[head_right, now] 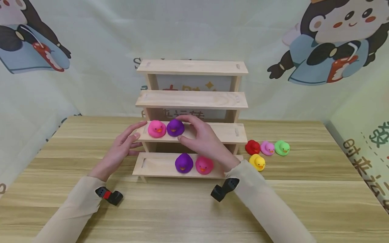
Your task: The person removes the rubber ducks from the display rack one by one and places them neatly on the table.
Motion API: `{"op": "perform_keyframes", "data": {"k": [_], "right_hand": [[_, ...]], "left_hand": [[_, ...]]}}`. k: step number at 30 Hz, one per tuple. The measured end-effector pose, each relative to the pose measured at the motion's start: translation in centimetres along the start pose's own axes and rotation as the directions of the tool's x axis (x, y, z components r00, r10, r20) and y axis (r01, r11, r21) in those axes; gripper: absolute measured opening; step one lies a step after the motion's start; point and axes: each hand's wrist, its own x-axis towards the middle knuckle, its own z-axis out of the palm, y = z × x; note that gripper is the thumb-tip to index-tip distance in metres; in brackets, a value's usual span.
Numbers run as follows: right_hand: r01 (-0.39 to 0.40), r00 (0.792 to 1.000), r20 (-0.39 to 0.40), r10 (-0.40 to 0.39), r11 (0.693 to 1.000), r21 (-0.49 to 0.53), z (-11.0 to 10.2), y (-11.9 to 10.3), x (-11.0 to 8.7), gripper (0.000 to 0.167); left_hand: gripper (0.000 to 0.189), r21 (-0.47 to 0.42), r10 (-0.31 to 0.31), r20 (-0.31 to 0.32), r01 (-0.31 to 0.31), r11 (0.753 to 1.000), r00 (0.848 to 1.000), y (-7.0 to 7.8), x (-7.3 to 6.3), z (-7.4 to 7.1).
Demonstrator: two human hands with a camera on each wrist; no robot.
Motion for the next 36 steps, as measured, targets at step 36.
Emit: {"op": "perform_keyframes", "data": {"k": [36], "right_hand": [[-0.048,0.996,-0.083,0.043,0.997,-0.065,-0.1,-0.4,-0.3,0.034]], "left_hand": [[0.046,-0.001,-0.006,-0.008,0.006,1.000,1.000,-0.1,0.1,0.1]]}}
